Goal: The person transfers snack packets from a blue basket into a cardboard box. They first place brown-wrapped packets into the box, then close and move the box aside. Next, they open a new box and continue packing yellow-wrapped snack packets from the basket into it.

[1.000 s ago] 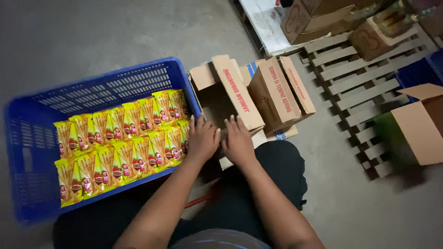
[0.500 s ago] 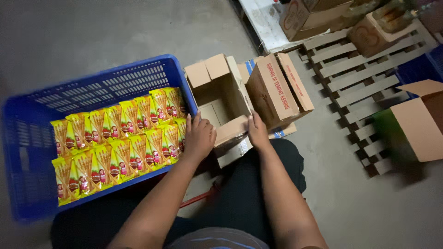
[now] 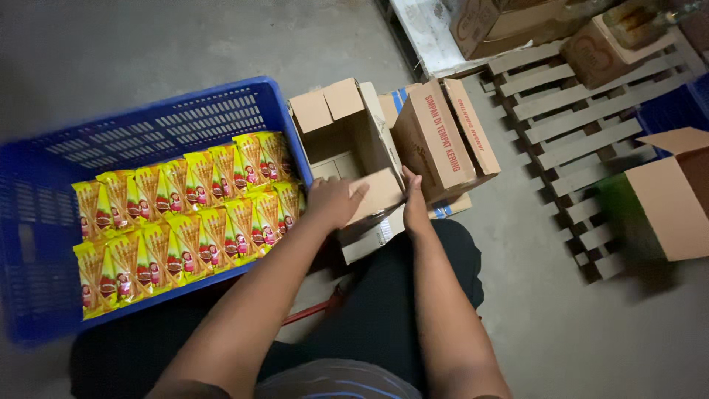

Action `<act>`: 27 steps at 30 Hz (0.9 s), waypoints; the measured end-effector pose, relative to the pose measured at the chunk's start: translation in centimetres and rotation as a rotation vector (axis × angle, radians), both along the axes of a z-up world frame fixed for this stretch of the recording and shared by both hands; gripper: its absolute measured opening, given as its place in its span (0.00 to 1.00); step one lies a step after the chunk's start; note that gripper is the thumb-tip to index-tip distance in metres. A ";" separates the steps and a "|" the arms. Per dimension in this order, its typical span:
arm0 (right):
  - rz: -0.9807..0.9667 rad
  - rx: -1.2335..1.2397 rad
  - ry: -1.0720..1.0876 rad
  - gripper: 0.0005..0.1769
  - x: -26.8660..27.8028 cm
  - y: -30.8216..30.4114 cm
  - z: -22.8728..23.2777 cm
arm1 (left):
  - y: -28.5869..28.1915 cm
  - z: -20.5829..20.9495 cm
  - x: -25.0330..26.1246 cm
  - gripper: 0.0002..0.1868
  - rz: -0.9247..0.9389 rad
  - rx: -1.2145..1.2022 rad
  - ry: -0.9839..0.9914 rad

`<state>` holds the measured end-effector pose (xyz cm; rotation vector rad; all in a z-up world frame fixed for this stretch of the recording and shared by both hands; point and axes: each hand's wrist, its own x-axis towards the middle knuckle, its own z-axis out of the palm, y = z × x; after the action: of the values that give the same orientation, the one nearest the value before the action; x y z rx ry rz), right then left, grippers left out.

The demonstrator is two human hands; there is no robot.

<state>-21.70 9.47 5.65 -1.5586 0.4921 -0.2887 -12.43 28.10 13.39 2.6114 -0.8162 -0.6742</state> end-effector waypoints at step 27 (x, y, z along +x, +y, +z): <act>0.514 -1.345 0.359 0.12 -1.3 0.9 -1.3 | 5.6 -4.2 -2.8 0.18 -0.288 -0.212 -0.366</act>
<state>-23.01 10.39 4.32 -3.0030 0.0935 0.1285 -15.23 33.70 9.23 2.4764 -1.3117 -0.1587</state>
